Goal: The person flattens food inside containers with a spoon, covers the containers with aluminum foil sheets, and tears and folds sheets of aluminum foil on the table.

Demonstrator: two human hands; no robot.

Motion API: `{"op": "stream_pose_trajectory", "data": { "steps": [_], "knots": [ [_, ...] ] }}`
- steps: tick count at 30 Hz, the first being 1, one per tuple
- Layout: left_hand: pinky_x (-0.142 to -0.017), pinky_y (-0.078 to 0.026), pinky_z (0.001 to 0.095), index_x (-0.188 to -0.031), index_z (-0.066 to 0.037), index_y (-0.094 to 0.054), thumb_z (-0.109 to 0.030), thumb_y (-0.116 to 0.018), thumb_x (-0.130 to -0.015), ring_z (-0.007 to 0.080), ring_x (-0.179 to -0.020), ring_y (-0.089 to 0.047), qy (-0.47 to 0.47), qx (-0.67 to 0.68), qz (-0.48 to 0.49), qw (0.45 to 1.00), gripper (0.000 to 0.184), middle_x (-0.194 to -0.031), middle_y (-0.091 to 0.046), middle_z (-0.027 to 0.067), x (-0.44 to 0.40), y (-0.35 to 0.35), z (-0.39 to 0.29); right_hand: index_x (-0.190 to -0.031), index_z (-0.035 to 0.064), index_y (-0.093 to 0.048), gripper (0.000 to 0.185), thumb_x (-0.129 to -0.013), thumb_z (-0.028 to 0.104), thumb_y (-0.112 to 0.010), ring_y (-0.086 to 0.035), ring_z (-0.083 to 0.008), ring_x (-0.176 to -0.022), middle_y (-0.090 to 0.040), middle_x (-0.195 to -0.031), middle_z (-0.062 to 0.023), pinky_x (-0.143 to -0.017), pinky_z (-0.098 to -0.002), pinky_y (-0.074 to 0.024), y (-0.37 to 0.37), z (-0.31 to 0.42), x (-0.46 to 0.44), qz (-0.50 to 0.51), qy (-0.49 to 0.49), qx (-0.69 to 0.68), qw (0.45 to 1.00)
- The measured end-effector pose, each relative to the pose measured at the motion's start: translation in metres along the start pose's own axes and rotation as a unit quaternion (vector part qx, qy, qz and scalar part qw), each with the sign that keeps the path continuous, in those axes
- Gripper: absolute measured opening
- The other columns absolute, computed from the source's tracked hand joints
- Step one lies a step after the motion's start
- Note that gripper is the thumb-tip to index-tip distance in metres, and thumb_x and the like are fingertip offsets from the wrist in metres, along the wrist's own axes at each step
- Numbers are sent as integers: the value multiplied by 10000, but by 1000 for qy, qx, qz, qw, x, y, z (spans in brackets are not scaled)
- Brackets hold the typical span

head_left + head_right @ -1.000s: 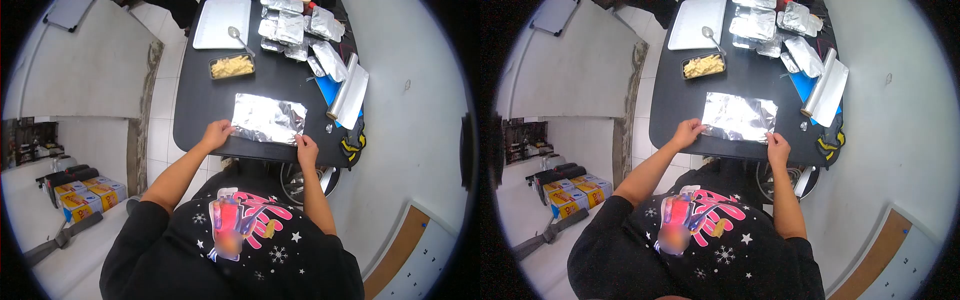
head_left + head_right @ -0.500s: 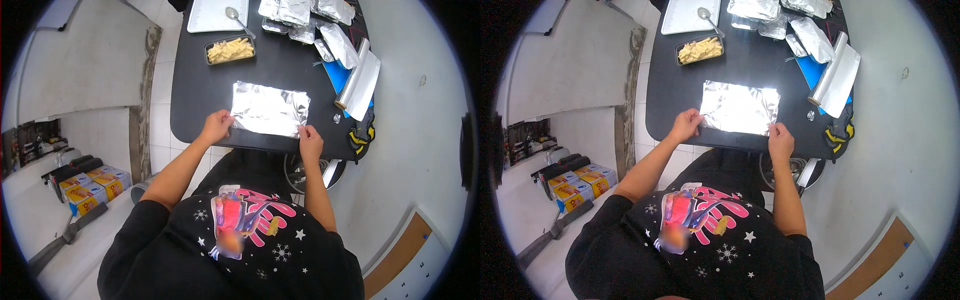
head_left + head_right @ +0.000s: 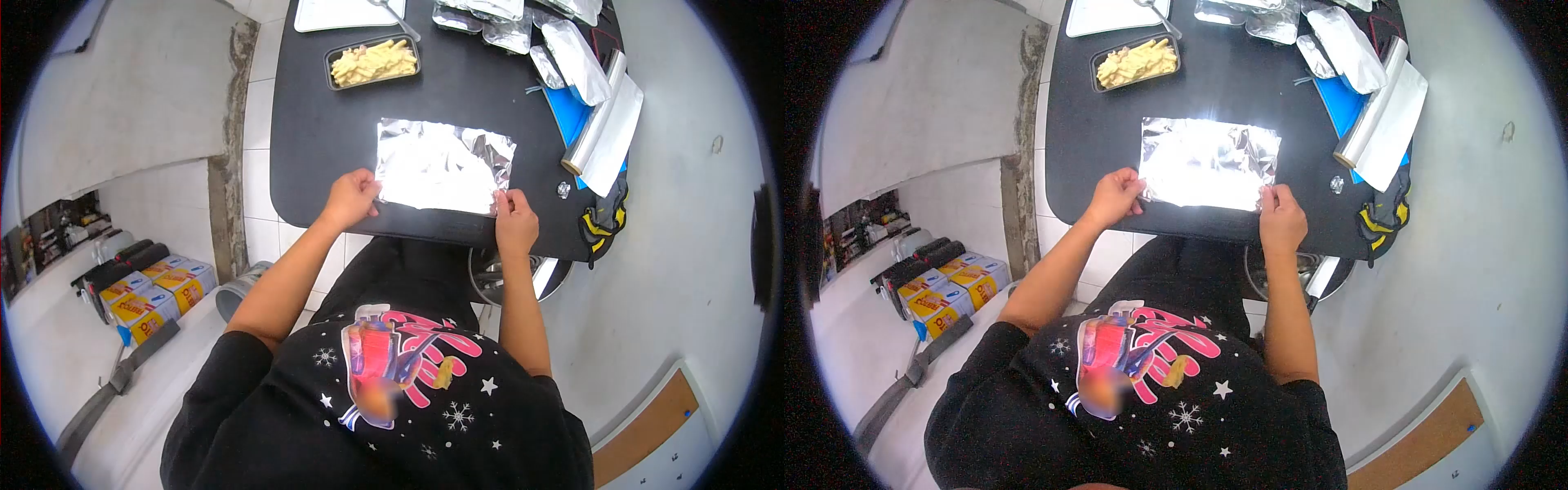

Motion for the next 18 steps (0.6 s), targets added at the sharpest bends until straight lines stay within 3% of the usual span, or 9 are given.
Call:
{"op": "stream_pose_trajectory", "data": {
  "steps": [3,6,9,11,14,16,18],
  "knots": [
    [-473,-475,254,-873,-17,-579,-197,-581,-892,131,-538,-632,-9,-19,-19,1000,181,-666,-617,54,2,1,2,-851,112,-619,213,-847,325,-627,-623,-319,-737,-641,-779,-108,-635,-420,-470,2,4,-1,48,-45,3,998],
    [-469,-480,245,-865,-26,-576,-197,-582,-897,119,-552,-628,-7,-20,-24,999,174,-677,-621,45,2,0,-1,-943,107,-616,193,-826,260,-627,-605,-314,-890,-632,-944,-120,-707,-401,-468,23,37,2,-140,124,59,981],
    [-480,-487,249,-857,-26,-573,-196,-589,-894,119,-567,-633,-7,-16,-20,1000,174,-688,-628,50,5,-1,2,-1086,109,-594,315,-795,227,-621,-523,-341,-1081,-566,-1135,-139,-809,-447,-437,-2,88,7,-28,309,-21,950],
    [-486,-489,249,-856,-27,-571,-195,-591,-892,116,-567,-633,-10,-18,-21,1000,173,-691,-630,51,6,-1,-2,-1224,164,-550,457,-778,234,-622,-403,-371,-1246,-466,-1318,-139,-931,-537,-376,-40,116,13,18,366,41,930],
    [-498,-491,251,-855,-31,-567,-193,-599,-889,115,-568,-629,-2,-21,-19,1000,169,-690,-632,50,9,0,-6,-1308,214,-510,525,-812,330,-638,-283,-371,-1352,-353,-1452,-120,-1046,-583,-241,-67,124,11,79,355,125,923],
    [-512,-493,263,-854,-35,-564,-192,-615,-881,120,-581,-627,0,-11,-7,1000,167,-687,-636,52,6,-1,-1,-1332,249,-483,547,-817,363,-629,-228,-364,-1381,-293,-1492,-106,-1053,-611,-199,-72,120,11,102,355,141,919],
    [-563,-499,291,-899,-29,-577,-186,-654,-850,151,-636,-630,-87,-74,-93,989,181,-731,-637,66,2,10,-13,-1342,264,-472,558,-818,382,-625,-199,-360,-1397,-263,-1512,-101,-1061,-621,-173,-75,118,10,113,356,151,915]
  ]
}}
Point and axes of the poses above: each hand's wrist, its own x-axis away from the middle knuckle, its own y-axis out of the back of the hand, z = x × y, the point moved 6 cm from there along -x, towards the middle knuckle
